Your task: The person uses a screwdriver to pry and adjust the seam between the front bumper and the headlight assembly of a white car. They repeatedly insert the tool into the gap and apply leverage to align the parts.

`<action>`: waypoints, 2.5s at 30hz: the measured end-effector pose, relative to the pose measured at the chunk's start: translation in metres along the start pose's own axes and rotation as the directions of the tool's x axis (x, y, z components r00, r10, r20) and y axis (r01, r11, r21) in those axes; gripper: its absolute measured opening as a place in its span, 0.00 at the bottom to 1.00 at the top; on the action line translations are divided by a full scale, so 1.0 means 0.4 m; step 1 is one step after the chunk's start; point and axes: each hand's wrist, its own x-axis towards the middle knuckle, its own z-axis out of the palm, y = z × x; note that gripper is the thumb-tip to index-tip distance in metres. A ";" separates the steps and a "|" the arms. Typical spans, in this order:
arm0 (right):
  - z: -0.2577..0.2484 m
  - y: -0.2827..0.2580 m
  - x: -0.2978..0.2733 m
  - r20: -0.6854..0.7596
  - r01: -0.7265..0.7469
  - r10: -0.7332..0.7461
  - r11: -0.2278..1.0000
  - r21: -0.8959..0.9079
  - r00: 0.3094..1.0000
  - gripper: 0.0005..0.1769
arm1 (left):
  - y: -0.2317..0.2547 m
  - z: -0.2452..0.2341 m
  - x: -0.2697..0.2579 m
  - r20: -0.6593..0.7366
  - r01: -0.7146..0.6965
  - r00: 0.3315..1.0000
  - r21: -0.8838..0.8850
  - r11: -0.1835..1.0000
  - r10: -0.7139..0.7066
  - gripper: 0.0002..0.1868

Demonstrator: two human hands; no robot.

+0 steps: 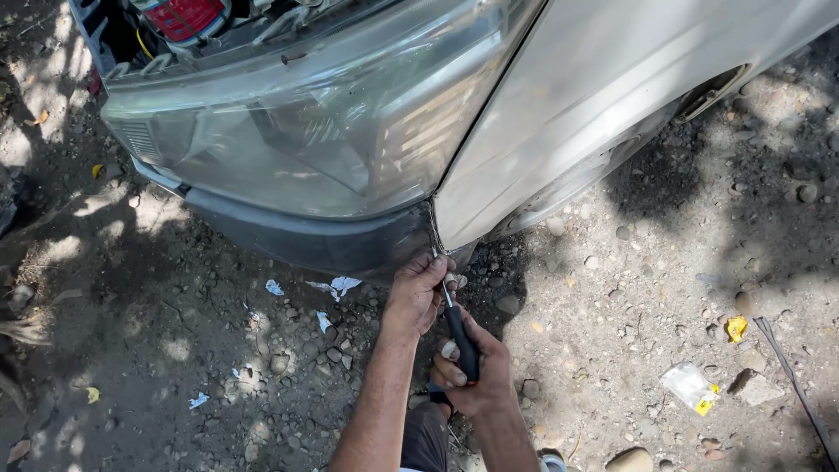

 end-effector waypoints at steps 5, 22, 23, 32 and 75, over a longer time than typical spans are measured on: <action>0.006 -0.048 -0.027 0.047 -0.095 0.089 0.984 0.148 0.995 0.24 | -0.008 0.011 -0.008 -0.036 -0.026 0.999 0.014 1.000 0.026 0.07; 0.025 -0.091 -0.045 0.077 -0.194 0.179 0.882 0.429 0.981 0.21 | -0.005 0.003 -0.002 -0.036 -0.014 0.999 0.055 0.998 0.016 0.09; 0.024 -0.093 -0.036 0.057 -0.145 0.133 0.921 0.362 0.989 0.22 | 0.005 0.010 0.001 -0.068 -0.025 0.997 0.081 0.996 0.030 0.08; 0.005 -0.044 -0.052 0.058 0.361 -0.399 0.746 -0.559 0.915 0.28 | -0.036 -0.012 0.041 -0.074 -0.138 0.987 0.040 0.990 0.140 0.08; 0.019 -0.119 -0.060 -0.145 0.036 -0.086 0.949 -0.314 0.986 0.19 | -0.037 -0.007 -0.015 0.000 0.034 0.999 0.051 0.998 -0.034 0.10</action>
